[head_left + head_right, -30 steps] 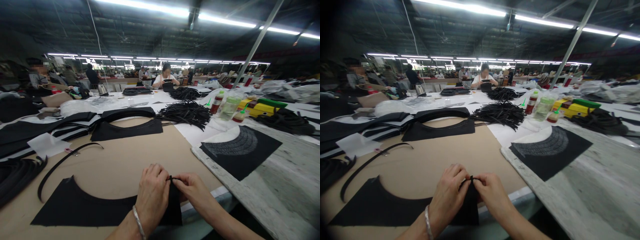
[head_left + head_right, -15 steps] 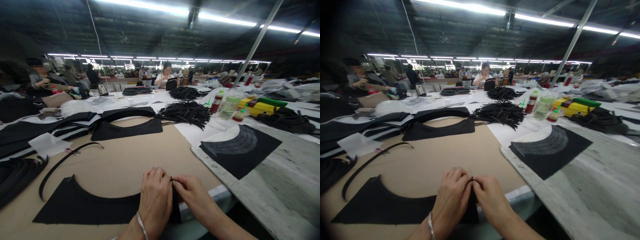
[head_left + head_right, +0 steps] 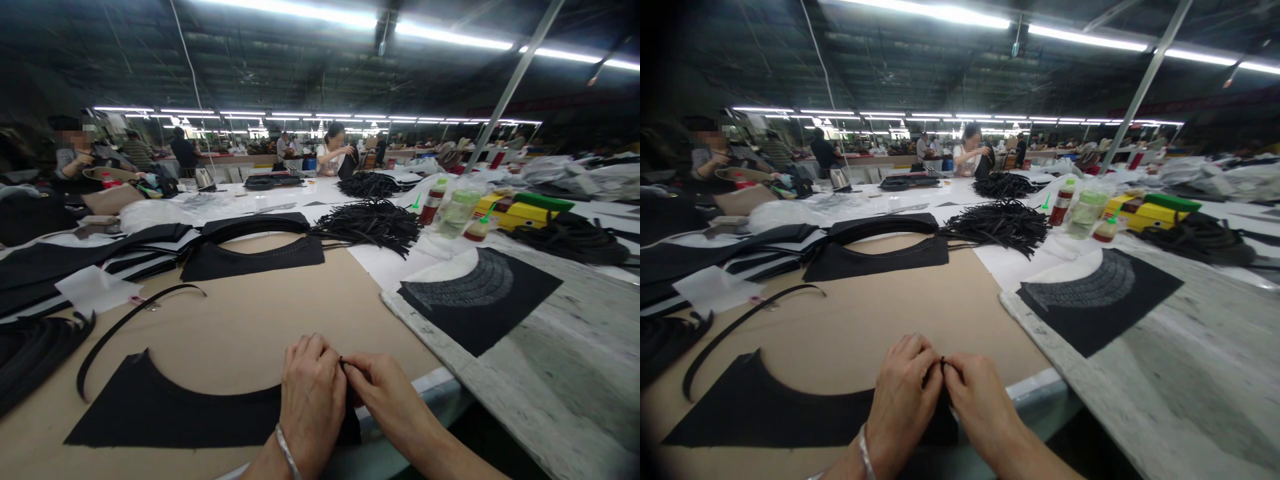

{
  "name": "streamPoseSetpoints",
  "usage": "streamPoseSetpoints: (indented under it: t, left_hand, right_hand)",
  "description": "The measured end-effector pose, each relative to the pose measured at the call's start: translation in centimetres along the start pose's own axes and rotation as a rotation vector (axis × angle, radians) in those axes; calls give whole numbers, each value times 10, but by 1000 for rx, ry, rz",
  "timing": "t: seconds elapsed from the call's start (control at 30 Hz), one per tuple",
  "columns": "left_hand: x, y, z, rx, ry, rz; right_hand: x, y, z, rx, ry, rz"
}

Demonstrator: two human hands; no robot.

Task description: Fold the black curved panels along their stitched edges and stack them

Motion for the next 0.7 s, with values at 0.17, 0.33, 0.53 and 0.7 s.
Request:
streamPoseSetpoints:
  t: [0.17,0.33,0.53,0.7]
  left_hand:
    - [2,5,-11,-100,45,23]
    - [0,7,-13,-146,53,39]
    - [2,-4,-27,-391,169,-27]
    - [10,-17,-39,-696,295,-208]
  right_hand:
    - [1,0,7,108,-38,-5]
    - [3,-1,19,289,-119,3]
    - [3,-2,30,435,-184,11]
    - [3,-7,37,554,-233,-25]
Point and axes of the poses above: each hand's wrist, its own x-axis towards the middle knuckle, its own y-axis out of the back of the hand, z = x × y, the point moved 10 cm from there along x, towards the middle knuckle
